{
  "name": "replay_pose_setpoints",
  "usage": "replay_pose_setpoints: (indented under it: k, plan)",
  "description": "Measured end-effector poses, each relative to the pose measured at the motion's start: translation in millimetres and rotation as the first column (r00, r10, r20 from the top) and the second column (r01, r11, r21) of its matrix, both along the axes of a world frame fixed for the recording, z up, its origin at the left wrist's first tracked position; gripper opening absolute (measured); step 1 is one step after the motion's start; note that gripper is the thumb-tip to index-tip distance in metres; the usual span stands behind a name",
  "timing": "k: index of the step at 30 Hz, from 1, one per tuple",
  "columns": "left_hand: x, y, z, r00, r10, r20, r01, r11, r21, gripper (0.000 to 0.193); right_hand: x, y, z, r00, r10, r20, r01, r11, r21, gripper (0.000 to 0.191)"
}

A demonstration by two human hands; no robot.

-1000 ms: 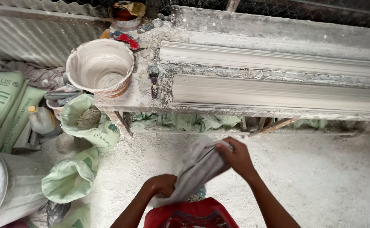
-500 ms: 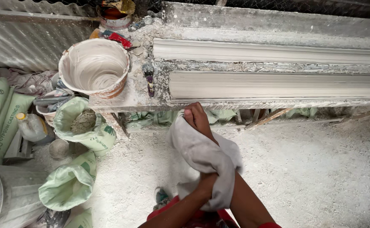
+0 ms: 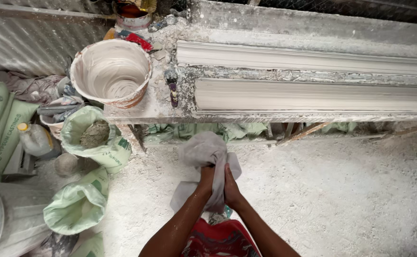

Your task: The person scrapes a long white molding with a red scraper, then washes hands and the scraper at a tap. They wipe the scraper with a cloth, return to the workbench, and use a small metal tool to scrape and smooth the molding surface.

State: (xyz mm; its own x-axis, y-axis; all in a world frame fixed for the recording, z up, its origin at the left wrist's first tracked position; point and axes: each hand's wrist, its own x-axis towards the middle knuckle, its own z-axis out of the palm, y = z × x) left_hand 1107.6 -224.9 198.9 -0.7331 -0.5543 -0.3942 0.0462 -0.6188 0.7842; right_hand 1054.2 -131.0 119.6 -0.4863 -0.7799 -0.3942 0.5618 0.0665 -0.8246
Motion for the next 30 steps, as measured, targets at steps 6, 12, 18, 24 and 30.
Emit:
replay_pose_setpoints:
  k: [6,12,18,24,30]
  plan:
    - [16.6,-15.9,-4.0,0.999,0.007,0.040,-0.006,1.000,-0.030,0.049,6.9,18.7,11.9,0.950,0.295,0.104,-0.299,0.953,0.036,0.078]
    - [46.2,-47.7,-7.4,0.989,-0.105,0.100,0.116,0.987,-0.111,0.050,-32.9,52.4,7.4,0.882,0.398,-0.253,-0.387,0.917,0.096,0.054]
    - [53.6,-21.3,-14.4,0.790,-0.541,0.290,0.601,0.778,-0.186,0.051,-48.5,38.4,17.3,0.500,0.694,-0.518,-0.547,0.717,0.432,0.038]
    - [16.3,45.3,-16.8,0.629,-0.739,0.241,0.775,0.572,-0.267,0.053,-24.2,49.7,49.8,0.698,0.490,-0.523,-0.519,0.849,0.103,0.037]
    - [-7.6,106.3,-20.3,0.594,-0.762,0.260,0.795,0.507,-0.333,0.054,-43.5,87.2,50.4,0.598,0.662,-0.452,-0.573,0.747,0.336,0.035]
